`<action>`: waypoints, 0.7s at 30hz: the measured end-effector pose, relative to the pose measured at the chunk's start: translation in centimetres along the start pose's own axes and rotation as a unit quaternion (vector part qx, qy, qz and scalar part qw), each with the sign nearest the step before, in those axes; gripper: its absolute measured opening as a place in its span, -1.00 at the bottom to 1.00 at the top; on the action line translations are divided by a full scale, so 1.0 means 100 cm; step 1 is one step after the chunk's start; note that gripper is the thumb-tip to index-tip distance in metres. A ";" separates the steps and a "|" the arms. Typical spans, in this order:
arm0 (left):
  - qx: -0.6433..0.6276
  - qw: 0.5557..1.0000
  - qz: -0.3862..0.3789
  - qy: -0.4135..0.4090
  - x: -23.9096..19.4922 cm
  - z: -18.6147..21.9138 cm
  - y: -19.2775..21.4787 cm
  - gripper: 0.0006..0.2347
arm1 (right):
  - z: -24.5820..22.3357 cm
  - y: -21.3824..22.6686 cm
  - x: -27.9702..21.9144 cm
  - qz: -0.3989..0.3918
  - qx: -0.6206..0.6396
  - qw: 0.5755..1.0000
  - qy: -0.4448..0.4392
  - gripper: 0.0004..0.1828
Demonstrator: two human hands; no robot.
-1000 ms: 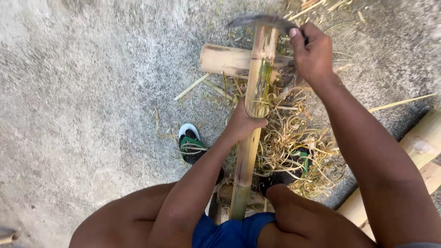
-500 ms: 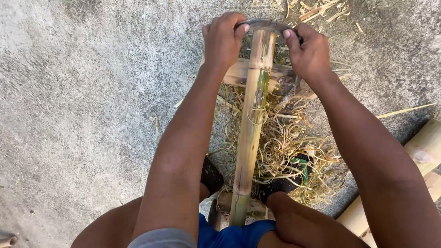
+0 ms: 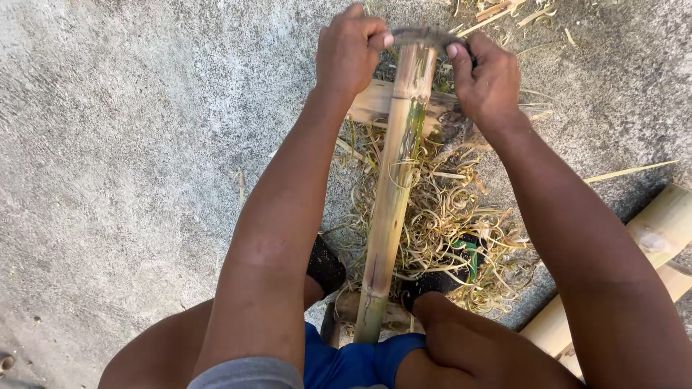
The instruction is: Stripping outer bark and smoothing a bamboo pole using a curved blade.
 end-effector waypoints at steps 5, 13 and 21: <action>-0.021 0.982 -0.134 0.130 -0.045 0.009 0.003 -0.87 | -0.015 0.004 -0.043 -0.046 -0.006 0.998 -0.052 -0.62; -0.027 0.983 -0.144 0.110 -0.059 0.025 0.010 -0.87 | -0.022 0.009 -0.068 -0.032 -0.016 0.999 -0.032 -0.65; -0.025 0.909 -0.324 0.260 -0.194 0.054 0.054 -0.88 | -0.031 -0.025 -0.206 -0.108 0.019 0.994 0.009 -0.61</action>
Point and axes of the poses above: each hand's wrist, its own x-axis towards the middle knuckle, its own y-axis out of the back of the hand, z = x × y, the point moved 5 cm from there along x, towards the middle knuckle, and after that the axes turned 6 degrees about -x, right-handed, at the moved point
